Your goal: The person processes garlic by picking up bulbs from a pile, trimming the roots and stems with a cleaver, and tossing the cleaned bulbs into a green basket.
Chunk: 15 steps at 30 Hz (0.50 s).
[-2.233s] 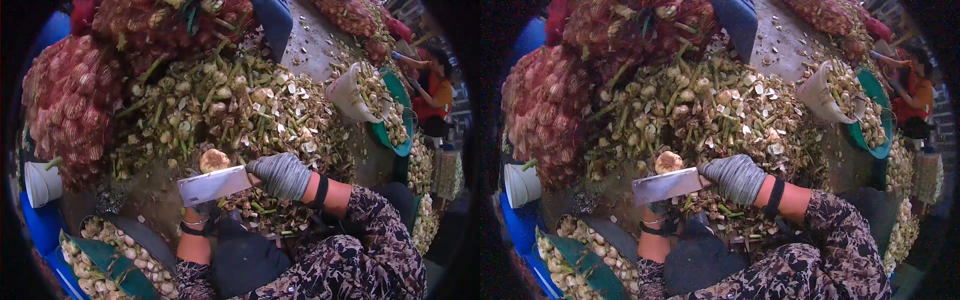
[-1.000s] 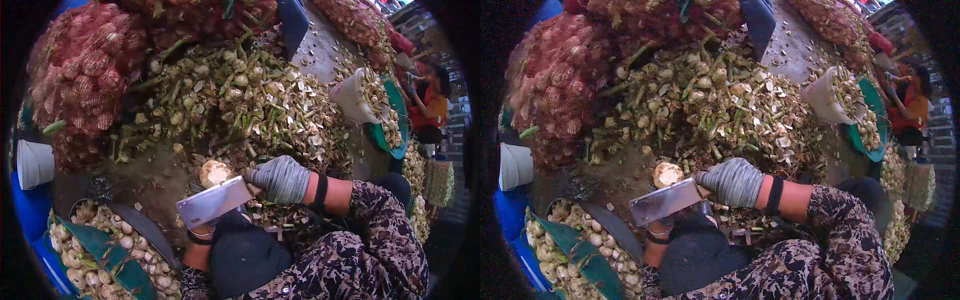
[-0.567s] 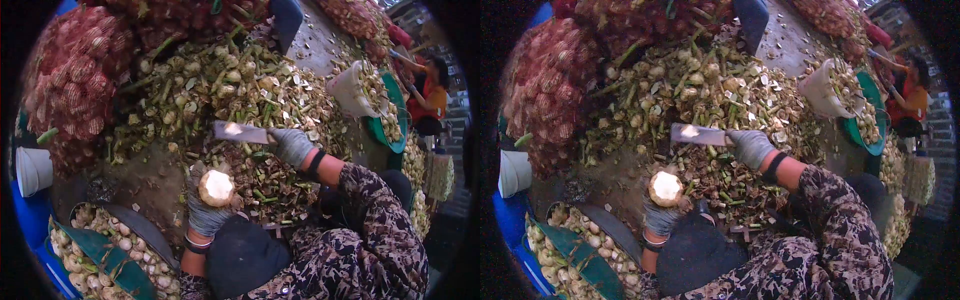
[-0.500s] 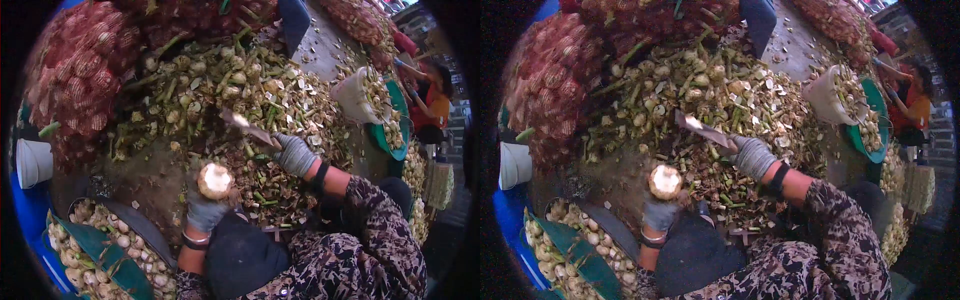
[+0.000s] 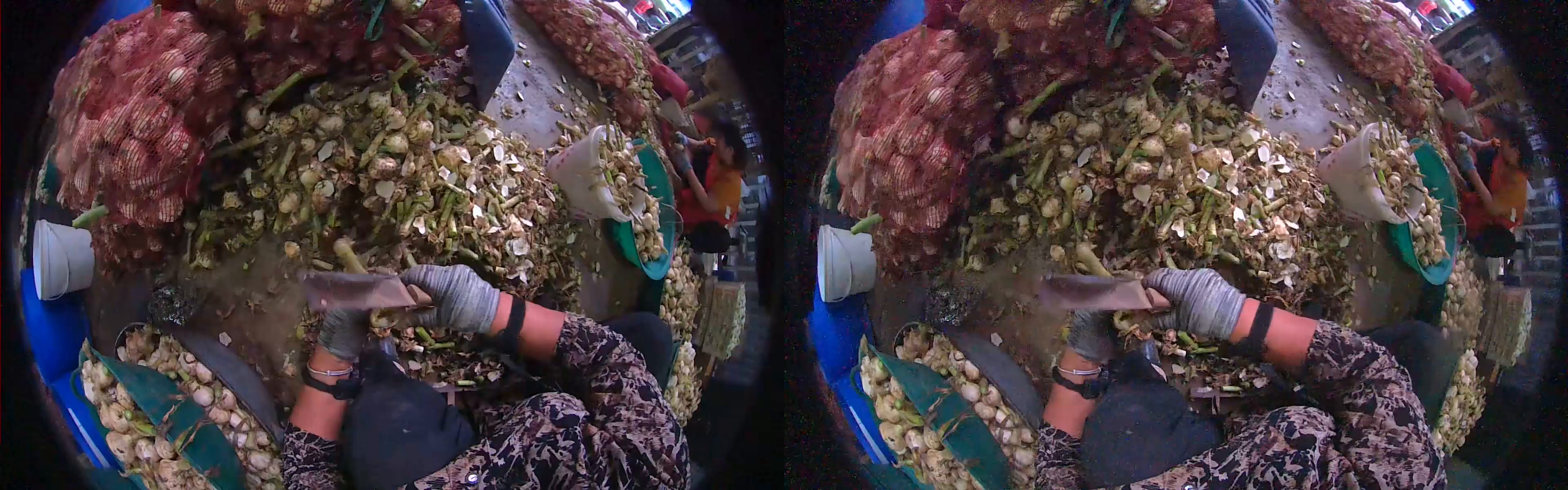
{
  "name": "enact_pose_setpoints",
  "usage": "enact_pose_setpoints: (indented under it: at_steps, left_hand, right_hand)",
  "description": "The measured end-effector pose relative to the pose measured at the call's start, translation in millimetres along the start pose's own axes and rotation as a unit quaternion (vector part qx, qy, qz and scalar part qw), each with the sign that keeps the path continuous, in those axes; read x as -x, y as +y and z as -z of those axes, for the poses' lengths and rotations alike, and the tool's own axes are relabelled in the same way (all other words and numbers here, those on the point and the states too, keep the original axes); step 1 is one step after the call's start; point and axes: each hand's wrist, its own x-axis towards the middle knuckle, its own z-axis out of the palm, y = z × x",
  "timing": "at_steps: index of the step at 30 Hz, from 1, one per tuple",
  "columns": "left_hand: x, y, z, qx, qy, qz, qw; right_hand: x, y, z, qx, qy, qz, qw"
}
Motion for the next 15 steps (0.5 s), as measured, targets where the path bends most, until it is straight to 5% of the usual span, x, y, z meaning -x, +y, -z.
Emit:
enact_pose_setpoints:
  at_steps: [1, 2, 4, 5, 6, 7, 9, 10, 11, 12, 14, 15]
  left_hand:
    - [1.3, -10.5, -1.2, 0.237, -0.018, 0.13, 0.963]
    - [1.8, -7.8, -3.2, 0.236, -0.02, 0.129, 0.963]
    - [5.7, 0.3, -9.4, -0.078, 0.007, -0.053, 0.995]
    - [6.0, 8.8, -9.5, -0.235, 0.021, -0.144, 0.961]
    - [3.7, 57.9, 7.8, -0.044, -0.005, 0.073, 0.996]
    - [9.3, 96.1, 21.3, -0.052, 0.002, 0.069, 0.996]
    - [26.0, 143.7, 41.3, 0.247, 0.095, 0.226, 0.938]
    - [38.2, 144.3, 49.4, 0.399, 0.255, 0.088, 0.877]
    - [68.9, 163.3, 80.0, 0.527, 0.225, 0.012, 0.82]
    - [75.8, 164.0, 119.7, 0.779, -0.042, -0.16, 0.605]
    - [105.9, 203.4, 143.3, 0.684, 0.107, -0.412, 0.592]
    - [101.1, 203.5, 149.7, 0.679, 0.104, -0.419, 0.594]
  right_hand:
    - [2.6, -2.1, 6.2, 0.052, -0.017, 0.018, 0.998]
    - [6.0, -3.8, 10.0, 0.057, 0.009, 0.048, 0.997]
    - [10.2, -8.0, 20.9, 0.077, 0.005, 0.045, 0.996]
    - [10.7, -8.5, 26.8, 0.097, -0.003, 0.044, 0.994]
    - [10.0, 10.9, 27.4, 0.142, -0.027, -0.007, 0.989]
    - [12.6, 20.7, 30.7, 0.162, -0.042, -0.051, 0.985]
    - [17.9, 39.6, 32.2, 0.116, -0.001, -0.171, 0.979]
    - [24.1, 62.3, 28.3, 0.128, 0.016, -0.174, 0.976]
    - [33.2, 82.9, 23.5, 0.14, 0.033, -0.184, 0.972]
    - [40.2, 89.4, 20.2, 0.101, 0.052, -0.18, 0.977]
    - [45.7, 98.7, 9.4, 0.071, 0.038, -0.198, 0.977]
    - [38.0, 94.6, 12.0, 0.049, 0.031, -0.21, 0.976]
